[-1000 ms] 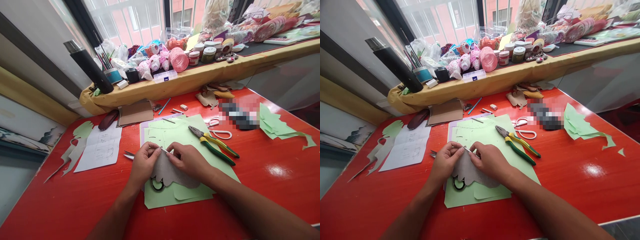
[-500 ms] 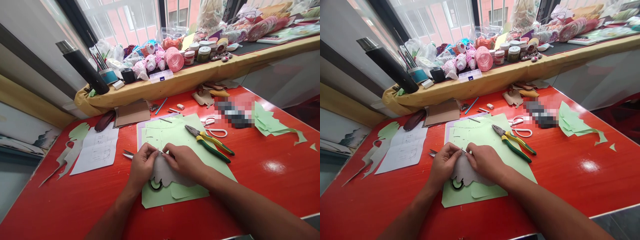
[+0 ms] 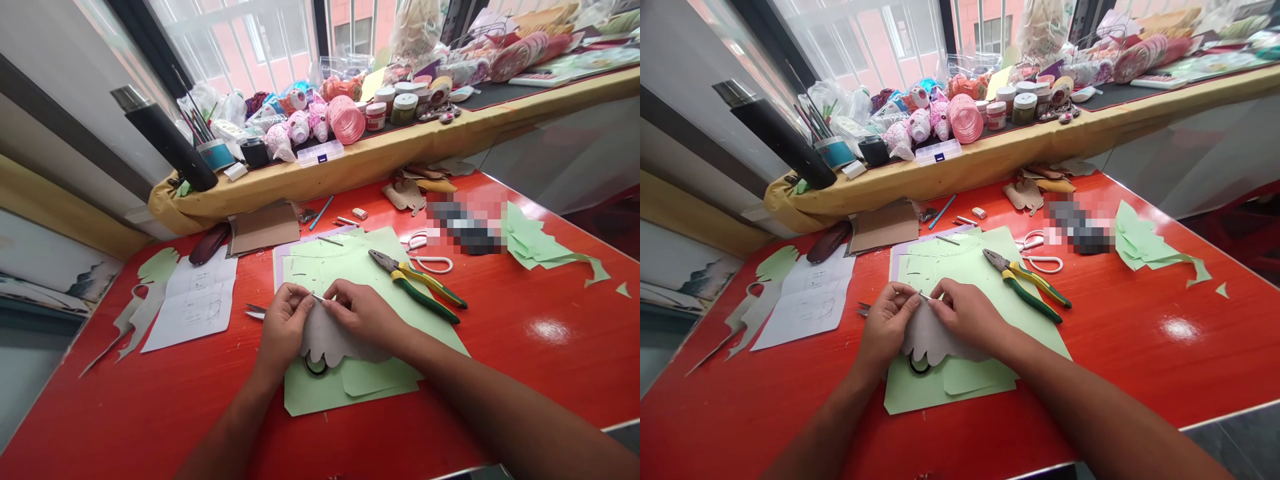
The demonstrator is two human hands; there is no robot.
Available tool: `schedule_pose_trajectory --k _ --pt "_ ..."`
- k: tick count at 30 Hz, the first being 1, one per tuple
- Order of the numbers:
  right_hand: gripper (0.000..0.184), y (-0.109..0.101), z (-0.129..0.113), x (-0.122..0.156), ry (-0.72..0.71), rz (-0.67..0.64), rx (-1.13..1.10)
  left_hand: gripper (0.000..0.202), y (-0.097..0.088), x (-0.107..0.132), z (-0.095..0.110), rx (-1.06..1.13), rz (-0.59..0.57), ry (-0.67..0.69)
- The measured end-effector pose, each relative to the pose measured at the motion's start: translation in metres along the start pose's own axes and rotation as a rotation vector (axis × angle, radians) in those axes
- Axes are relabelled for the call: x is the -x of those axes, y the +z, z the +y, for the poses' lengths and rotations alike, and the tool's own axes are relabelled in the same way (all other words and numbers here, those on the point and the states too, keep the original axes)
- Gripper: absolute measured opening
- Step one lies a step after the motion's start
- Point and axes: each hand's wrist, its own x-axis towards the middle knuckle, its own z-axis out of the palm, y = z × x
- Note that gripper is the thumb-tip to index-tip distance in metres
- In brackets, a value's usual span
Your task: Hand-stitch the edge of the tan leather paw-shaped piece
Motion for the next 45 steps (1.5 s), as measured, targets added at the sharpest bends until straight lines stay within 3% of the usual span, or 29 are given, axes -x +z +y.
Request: schedule_pose_trajectory --k 11,15,22,45 --pt "0.011 0.000 0.003 0.004 -0.050 -0.023 0.197 0.058 -0.009 -0.002 0.012 -0.110 -0.069 -0.184" --pt "0.011 0.000 0.004 0.005 -0.076 -0.024 0.212 0.051 -0.014 -0.003 0.012 -0.108 -0.118 -0.199" --pt "0.012 0.002 0.006 0.005 -0.092 -0.029 0.221 0.032 -0.022 -0.006 0.012 -0.333 -0.031 -0.049" --pt "0.011 0.004 -0.002 0.006 -0.076 -0.030 0.211 0.028 -0.017 -0.003 0.011 -0.303 -0.044 -0.044"
